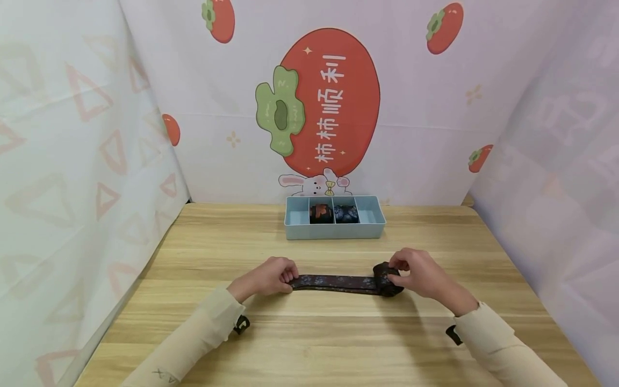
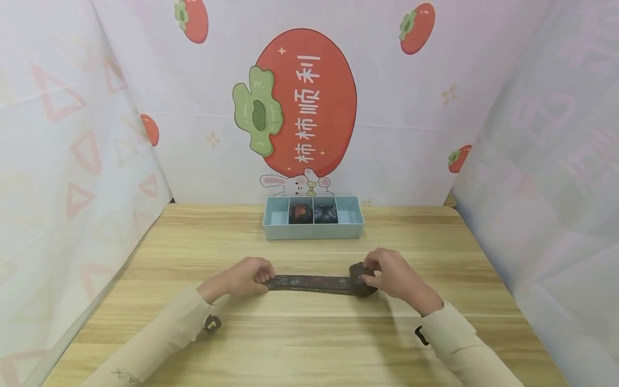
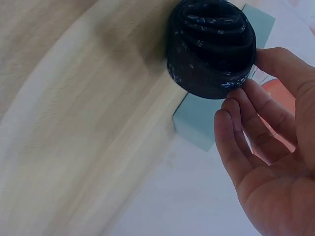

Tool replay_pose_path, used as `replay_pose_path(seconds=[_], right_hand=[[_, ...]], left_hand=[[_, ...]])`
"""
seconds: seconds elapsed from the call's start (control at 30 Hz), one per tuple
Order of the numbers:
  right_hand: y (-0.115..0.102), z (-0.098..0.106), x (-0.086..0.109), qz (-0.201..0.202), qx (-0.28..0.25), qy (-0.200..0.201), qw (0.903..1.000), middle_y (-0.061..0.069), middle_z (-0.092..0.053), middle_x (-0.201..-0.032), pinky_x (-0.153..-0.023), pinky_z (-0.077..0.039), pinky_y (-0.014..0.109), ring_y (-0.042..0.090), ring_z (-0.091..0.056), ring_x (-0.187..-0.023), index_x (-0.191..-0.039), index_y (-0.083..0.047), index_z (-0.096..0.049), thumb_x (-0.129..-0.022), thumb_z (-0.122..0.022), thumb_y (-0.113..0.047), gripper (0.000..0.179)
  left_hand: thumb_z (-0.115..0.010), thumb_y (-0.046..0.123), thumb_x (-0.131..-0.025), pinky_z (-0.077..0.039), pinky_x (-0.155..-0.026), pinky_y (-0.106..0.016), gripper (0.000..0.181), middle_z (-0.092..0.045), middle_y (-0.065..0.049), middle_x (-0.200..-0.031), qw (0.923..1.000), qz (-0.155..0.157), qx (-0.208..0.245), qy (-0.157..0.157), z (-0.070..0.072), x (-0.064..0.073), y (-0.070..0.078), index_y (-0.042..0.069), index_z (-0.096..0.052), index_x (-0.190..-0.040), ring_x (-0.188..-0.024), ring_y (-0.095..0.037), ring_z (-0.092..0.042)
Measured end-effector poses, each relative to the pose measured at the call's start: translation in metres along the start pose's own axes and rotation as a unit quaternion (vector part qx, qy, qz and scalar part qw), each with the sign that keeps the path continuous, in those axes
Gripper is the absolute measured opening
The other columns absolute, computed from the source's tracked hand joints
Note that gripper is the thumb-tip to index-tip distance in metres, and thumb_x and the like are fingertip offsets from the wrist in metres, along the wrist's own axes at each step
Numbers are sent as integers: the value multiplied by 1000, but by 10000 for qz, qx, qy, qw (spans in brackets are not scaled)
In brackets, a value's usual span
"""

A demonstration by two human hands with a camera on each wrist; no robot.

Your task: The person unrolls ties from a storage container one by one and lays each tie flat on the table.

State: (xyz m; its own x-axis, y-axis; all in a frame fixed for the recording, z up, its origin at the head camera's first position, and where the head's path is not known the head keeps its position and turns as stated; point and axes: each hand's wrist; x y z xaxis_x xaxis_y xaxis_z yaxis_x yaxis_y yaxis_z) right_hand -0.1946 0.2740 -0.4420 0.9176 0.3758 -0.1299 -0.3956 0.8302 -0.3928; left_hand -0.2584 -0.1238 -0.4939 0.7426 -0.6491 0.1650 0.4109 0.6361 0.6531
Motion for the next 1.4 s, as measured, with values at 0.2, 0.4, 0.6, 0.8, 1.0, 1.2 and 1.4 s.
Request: replay_pose_path(seconds=[0.2,0.4,0.6,0.8,1.0,1.2,1.4], right_hand=[[10,-2,6,-94,-176,13,9998,-2,-74,-93,-76,-62,36,13,-67,-83,-96,-10,-77,-88,-84,-12,12],[12,-8,4,37,-302,-30,9995,-1,-76,-96,-78,-63,34,7,-67,-85,-99,-10,-77,-90,-83,-15,11],[0,-1,-5,235,-220,-361,9988,-3,-74,-94,-75,-61,34,8,-66,-83,-100,-9,-77,-92,-82,-16,12],[-25,-2,-29,544,-254,-677,9959,-3,-72,-90,-71,-58,27,4,-63,-79,-100,-7,-76,-92,-81,-11,10],[-39,-17,-50,823,-107,-870,9927,3,-71,-88,-69,-55,25,6,-59,-75,-98,-3,-74,-90,-82,-5,11],[-38,-26,-51,618,287,-921,9934,4,-62,-77,-63,-44,24,10,-47,-69,-86,-7,-70,-89,-83,-6,13],[-30,-26,-40,460,469,-608,9960,3,-59,-79,-62,-42,25,9,-45,-70,-81,-9,-67,-85,-88,-12,21]], left_hand=[[-85,1,-86,-56,-80,-23,23,-69,0,-95,10000,2,-39,69,6,11,-10,7,-70,-103,-87,-10,-61],[-85,0,-85,-55,-77,-22,24,-68,-1,-93,9999,-21,-19,137,10,25,-16,5,-70,-103,-85,-10,-61],[-84,0,-86,-55,-78,-23,23,-68,-3,-94,9999,-109,17,107,11,31,-16,5,-70,-104,-85,-9,-60],[-84,-2,-85,-54,-77,-22,24,-67,-3,-93,9999,-50,51,126,14,33,-15,4,-70,-103,-85,-11,-60],[-84,-2,-85,-54,-77,-22,24,-68,-4,-93,9998,-56,119,127,15,34,-15,4,-70,-103,-85,-10,-60],[-84,-1,-85,-55,-77,-22,25,-69,-6,-94,9997,-112,215,88,16,34,-14,2,-70,-104,-84,-10,-60],[-85,0,-85,-55,-77,-21,25,-68,-4,-94,9997,-84,193,90,15,34,-16,4,-70,-104,-85,-9,-60]])
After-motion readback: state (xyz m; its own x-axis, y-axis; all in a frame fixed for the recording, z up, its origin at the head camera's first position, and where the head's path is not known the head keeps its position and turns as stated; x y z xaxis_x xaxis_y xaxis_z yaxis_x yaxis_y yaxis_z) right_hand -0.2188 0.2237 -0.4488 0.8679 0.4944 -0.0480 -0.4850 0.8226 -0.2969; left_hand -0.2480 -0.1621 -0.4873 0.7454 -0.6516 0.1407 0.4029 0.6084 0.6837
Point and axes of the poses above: each hand's wrist, its own x-axis away from the middle knuckle, its own z-axis out of the back of the hand, y = z × x
